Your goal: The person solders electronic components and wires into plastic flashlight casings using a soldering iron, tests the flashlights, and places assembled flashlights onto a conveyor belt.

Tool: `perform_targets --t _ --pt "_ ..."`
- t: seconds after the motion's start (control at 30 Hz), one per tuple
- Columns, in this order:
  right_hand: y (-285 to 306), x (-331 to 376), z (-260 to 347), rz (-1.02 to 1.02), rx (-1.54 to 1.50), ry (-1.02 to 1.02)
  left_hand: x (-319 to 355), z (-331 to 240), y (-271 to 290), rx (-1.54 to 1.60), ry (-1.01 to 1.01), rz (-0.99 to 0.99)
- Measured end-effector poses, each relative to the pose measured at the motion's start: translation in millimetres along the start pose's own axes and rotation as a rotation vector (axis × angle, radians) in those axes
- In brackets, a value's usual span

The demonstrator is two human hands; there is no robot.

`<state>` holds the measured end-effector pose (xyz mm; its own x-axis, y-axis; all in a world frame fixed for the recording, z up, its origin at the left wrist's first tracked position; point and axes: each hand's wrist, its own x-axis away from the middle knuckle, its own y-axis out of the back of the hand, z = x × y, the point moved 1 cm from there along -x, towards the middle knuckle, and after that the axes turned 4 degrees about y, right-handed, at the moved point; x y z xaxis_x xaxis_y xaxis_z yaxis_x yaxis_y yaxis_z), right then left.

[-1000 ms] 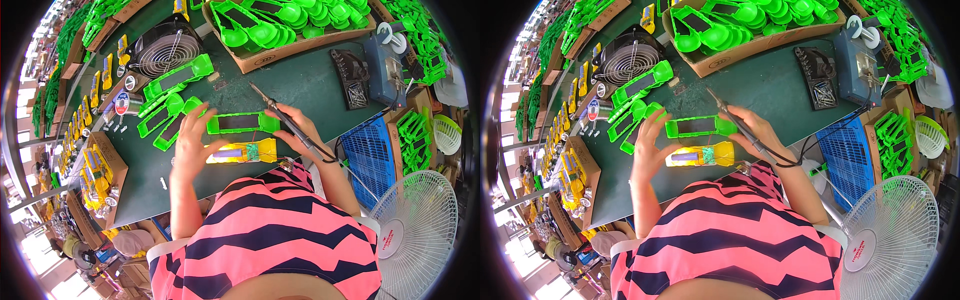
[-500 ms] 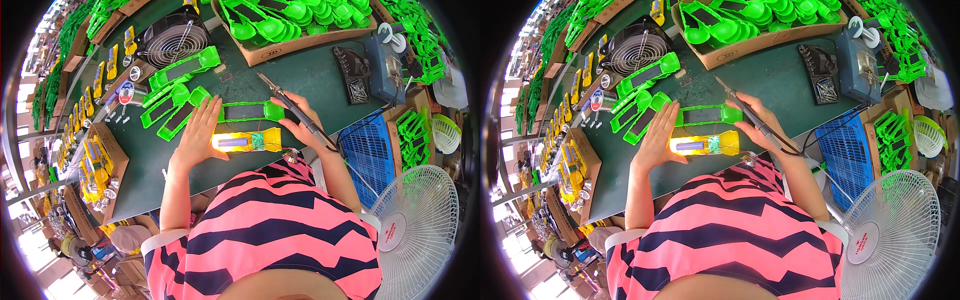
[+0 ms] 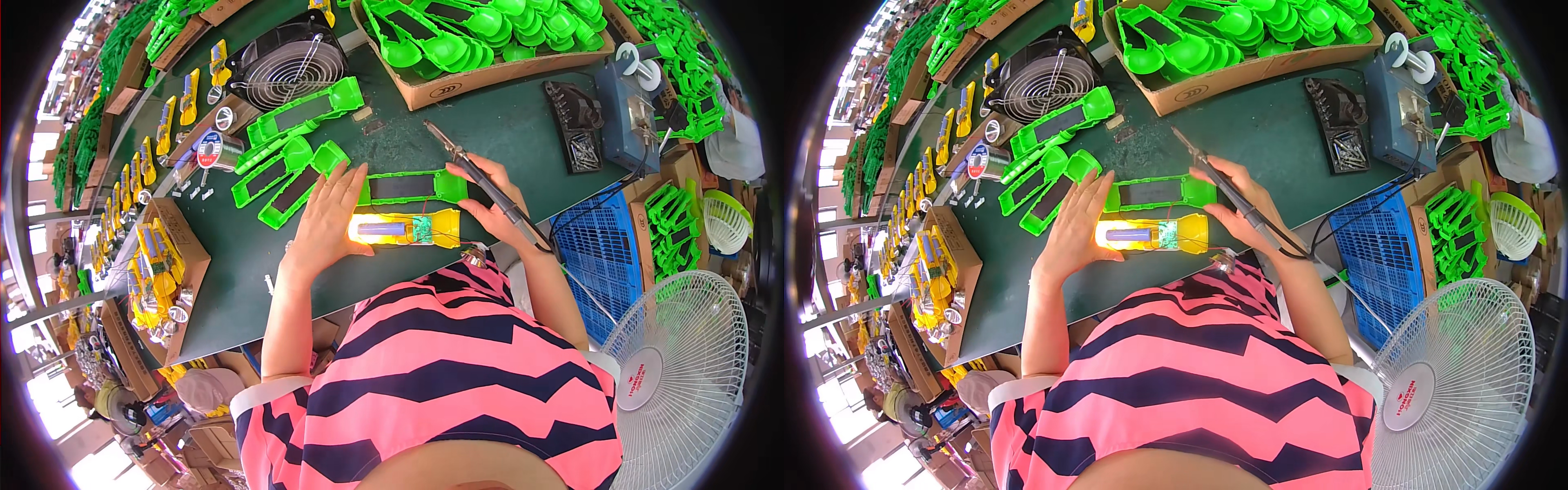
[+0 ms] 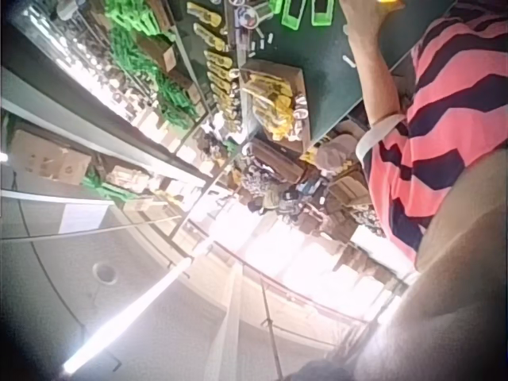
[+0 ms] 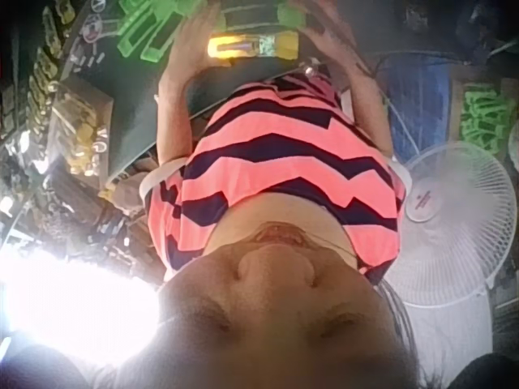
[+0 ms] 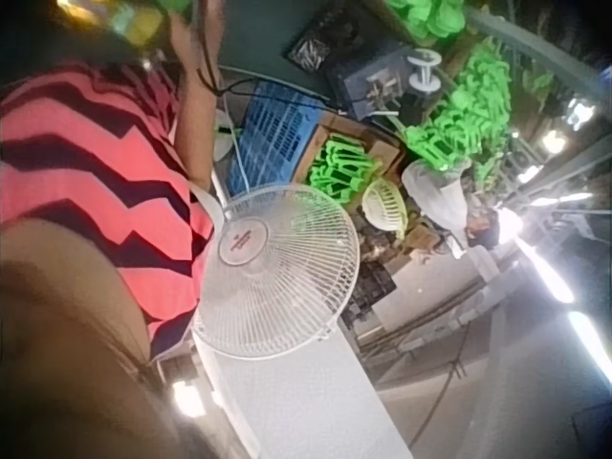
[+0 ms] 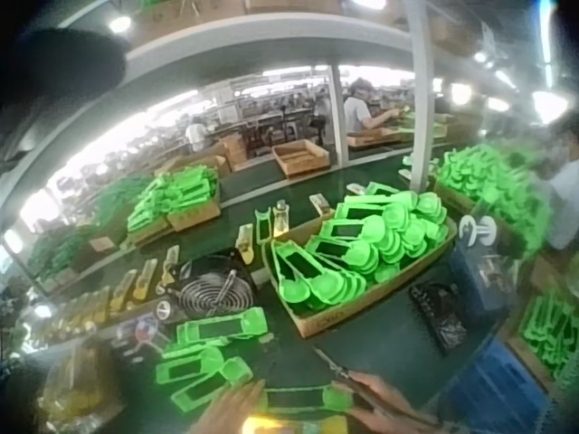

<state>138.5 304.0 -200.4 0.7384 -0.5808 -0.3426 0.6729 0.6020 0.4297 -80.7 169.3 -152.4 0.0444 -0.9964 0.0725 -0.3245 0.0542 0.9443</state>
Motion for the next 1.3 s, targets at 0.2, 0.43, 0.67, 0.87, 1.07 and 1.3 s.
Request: perform_targets --t 0.2,0.43,0.67,0.87,1.07,1.3 --pt "-2 13 -3 0.013 0.06 0.068 2 -11 2 -0.012 0.008 -0.031" --pt "-2 14 -5 0.057 0.113 0.072 2 -15 3 -0.014 0.037 -0.016" --pt "-4 18 -9 0.02 0.087 0.122 3 -16 3 0.013 0.059 -0.032" --pt "1 18 -3 -0.017 -0.044 0.143 7 -14 3 0.018 0.052 -0.033" --pt "15 21 5 -0.143 -0.09 0.098 12 0 -20 0.264 0.01 -0.149" --pt "15 26 3 -0.438 -0.265 0.008 20 0 -26 0.677 0.084 -0.264"
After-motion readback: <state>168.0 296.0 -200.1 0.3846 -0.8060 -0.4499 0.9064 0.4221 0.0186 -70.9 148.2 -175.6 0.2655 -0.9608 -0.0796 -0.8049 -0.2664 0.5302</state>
